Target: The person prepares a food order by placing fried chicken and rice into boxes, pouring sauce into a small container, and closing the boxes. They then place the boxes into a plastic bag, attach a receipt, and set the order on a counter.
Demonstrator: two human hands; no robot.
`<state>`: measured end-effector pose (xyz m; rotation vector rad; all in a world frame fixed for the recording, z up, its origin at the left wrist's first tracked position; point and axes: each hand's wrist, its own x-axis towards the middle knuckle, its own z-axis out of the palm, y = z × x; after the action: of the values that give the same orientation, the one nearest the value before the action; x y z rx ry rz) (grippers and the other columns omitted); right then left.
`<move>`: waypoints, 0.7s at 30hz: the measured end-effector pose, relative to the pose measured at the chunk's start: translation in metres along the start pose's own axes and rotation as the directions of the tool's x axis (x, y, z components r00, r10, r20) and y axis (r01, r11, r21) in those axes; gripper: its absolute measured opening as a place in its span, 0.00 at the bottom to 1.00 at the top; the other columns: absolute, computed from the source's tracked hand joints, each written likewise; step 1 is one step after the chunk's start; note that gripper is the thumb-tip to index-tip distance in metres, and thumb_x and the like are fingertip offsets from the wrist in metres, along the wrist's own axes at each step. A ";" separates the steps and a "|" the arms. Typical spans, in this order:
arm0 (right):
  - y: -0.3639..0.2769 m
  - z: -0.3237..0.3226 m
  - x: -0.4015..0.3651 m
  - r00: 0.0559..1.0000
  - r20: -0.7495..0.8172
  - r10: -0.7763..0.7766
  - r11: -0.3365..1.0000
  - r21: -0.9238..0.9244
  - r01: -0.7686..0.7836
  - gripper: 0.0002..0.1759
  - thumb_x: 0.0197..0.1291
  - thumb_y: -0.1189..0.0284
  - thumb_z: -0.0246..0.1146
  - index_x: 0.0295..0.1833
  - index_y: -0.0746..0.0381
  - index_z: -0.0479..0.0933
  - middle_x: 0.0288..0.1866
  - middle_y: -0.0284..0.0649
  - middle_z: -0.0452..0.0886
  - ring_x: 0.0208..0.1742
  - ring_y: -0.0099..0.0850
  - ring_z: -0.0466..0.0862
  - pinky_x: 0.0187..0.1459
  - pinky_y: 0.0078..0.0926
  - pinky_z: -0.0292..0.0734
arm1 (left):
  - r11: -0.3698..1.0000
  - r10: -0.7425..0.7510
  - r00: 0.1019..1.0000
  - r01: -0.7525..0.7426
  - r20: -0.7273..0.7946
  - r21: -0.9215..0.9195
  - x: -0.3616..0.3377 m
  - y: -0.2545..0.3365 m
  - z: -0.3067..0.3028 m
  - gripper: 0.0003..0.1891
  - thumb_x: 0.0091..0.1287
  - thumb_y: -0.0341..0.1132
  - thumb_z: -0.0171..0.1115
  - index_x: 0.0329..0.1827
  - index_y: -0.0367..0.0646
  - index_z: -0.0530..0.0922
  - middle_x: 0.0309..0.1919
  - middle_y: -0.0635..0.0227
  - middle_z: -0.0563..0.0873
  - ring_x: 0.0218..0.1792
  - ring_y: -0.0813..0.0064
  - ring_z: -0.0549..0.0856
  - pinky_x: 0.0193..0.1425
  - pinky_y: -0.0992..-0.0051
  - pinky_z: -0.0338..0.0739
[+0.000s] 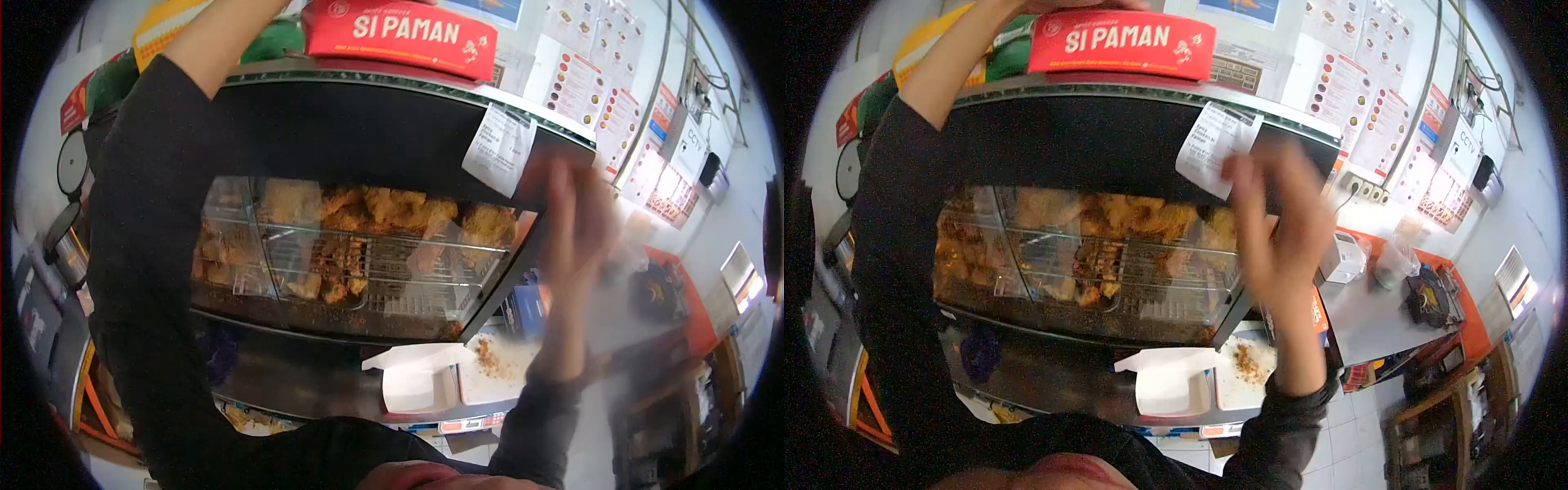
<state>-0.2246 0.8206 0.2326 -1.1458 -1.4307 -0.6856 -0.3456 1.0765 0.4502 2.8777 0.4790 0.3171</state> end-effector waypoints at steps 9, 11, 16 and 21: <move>0.064 0.070 0.148 0.927 0.248 -0.282 0.950 -0.059 0.305 0.26 0.70 0.52 0.52 0.55 0.65 0.76 0.42 0.51 0.83 0.43 0.37 0.83 0.49 0.32 0.76 | 0.941 -0.012 0.977 0.082 0.212 -0.327 0.016 -0.026 -0.013 0.18 0.72 0.43 0.51 0.50 0.38 0.81 0.40 0.69 0.88 0.35 0.79 0.86 0.41 0.78 0.81; 0.058 0.064 0.142 0.937 0.259 -0.234 0.958 -0.100 0.267 0.26 0.69 0.53 0.53 0.53 0.66 0.77 0.40 0.51 0.83 0.41 0.38 0.83 0.47 0.33 0.76 | 0.966 0.031 0.984 0.015 0.174 -0.257 0.021 -0.034 -0.010 0.18 0.71 0.44 0.53 0.51 0.40 0.81 0.39 0.70 0.88 0.34 0.79 0.86 0.40 0.79 0.81; 0.054 0.060 0.139 0.922 0.229 -0.311 0.925 -0.151 0.350 0.25 0.69 0.55 0.55 0.53 0.68 0.77 0.45 0.52 0.82 0.44 0.38 0.83 0.49 0.32 0.76 | 0.987 0.156 0.987 -0.155 0.022 -0.035 0.032 -0.052 -0.011 0.18 0.69 0.45 0.58 0.55 0.44 0.81 0.38 0.72 0.88 0.34 0.79 0.86 0.39 0.79 0.80; 0.052 0.058 0.141 0.951 0.245 -0.186 0.982 0.015 0.188 0.26 0.67 0.56 0.55 0.50 0.72 0.77 0.46 0.58 0.81 0.46 0.50 0.82 0.51 0.36 0.75 | 0.939 0.295 0.561 -0.018 -0.773 0.345 0.009 -0.015 -0.019 0.19 0.72 0.47 0.52 0.38 0.40 0.82 0.31 0.59 0.87 0.33 0.69 0.86 0.37 0.68 0.75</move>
<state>-0.1870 0.9287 0.3461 -1.1406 -1.7658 -0.6993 -0.3466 1.0960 0.4664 2.8713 0.4065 1.8221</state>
